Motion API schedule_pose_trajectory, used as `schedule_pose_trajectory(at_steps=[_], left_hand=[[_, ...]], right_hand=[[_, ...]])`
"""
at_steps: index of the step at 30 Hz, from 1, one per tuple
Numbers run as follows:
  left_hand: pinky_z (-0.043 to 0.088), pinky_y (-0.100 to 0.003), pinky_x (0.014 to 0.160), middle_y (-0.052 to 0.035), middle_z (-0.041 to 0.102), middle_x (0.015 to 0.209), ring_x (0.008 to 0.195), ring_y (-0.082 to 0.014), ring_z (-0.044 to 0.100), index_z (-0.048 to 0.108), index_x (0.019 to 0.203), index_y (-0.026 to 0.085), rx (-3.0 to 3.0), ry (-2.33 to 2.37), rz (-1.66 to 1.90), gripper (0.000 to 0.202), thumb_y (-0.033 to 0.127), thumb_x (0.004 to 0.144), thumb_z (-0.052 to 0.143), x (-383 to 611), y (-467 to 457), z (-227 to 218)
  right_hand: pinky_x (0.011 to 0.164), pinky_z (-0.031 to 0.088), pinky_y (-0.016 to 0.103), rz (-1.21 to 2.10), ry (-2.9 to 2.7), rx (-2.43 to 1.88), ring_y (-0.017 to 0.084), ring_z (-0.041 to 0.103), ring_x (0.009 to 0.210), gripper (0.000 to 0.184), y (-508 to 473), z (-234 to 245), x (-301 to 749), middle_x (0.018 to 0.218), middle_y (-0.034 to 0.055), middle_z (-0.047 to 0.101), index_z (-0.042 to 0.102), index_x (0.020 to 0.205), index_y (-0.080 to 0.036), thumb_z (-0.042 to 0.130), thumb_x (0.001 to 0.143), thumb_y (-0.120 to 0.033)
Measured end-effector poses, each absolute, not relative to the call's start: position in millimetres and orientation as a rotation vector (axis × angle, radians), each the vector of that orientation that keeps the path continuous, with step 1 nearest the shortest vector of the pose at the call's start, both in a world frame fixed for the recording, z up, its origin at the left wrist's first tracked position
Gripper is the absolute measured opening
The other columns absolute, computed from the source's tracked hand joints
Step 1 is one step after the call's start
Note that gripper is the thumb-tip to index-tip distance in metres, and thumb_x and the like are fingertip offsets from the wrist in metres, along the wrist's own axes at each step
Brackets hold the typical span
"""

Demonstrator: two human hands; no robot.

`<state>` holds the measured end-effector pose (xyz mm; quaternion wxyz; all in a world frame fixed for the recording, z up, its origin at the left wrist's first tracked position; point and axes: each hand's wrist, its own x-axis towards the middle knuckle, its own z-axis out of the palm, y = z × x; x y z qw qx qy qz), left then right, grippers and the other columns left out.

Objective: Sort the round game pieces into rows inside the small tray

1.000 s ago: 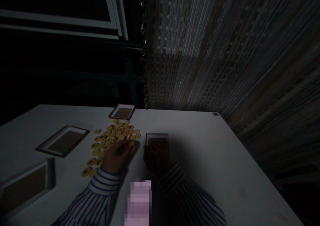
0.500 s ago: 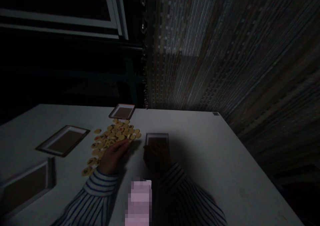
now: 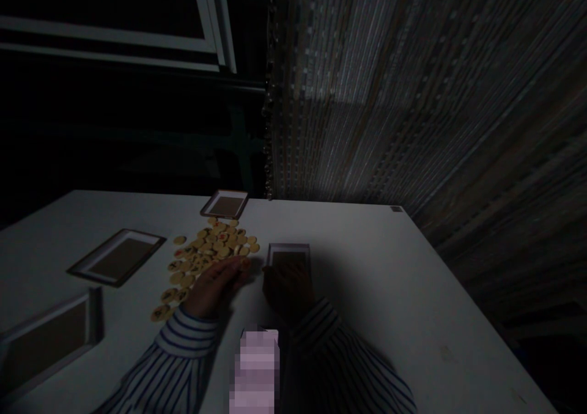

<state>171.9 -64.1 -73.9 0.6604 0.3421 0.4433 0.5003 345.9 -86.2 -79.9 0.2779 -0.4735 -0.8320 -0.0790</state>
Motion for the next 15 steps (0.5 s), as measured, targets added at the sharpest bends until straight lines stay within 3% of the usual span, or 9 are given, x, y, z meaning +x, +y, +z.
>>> schedule_pose_trajectory(at_steps=[5, 15], left_hand=[[0.05, -0.027, 0.07, -0.0065, 0.07, 0.08, 0.072, -0.0149, 0.063, 0.067, 0.084, 0.012, 0.66, 0.928, 1.14, 0.036, 0.03, 0.054, 0.076, 174.8, -65.4, -71.6], [0.051, -0.024, 0.07, -0.0056, 0.07, 0.079, 0.073, -0.0139, 0.064, 0.067, 0.081, 0.012, 0.597, 0.917, 1.141, 0.034, 0.028, 0.053, 0.077, 177.5, -66.9, -71.1]], right_hand=[[0.071, 0.038, 0.031, -0.262, -2.204, -1.263, 0.016, 0.054, 0.073, 0.019, -85.9, -79.6, 344.2, 0.075, 0.0046, 0.063, 0.059, 0.093, -0.018, 0.044, 0.082, -0.021], [0.07, 0.04, 0.03, -0.248, -2.23, -1.236, 0.016, 0.055, 0.074, 0.018, -85.6, -77.8, 346.2, 0.074, 0.0047, 0.062, 0.058, 0.091, -0.017, 0.043, 0.082, -0.019]])
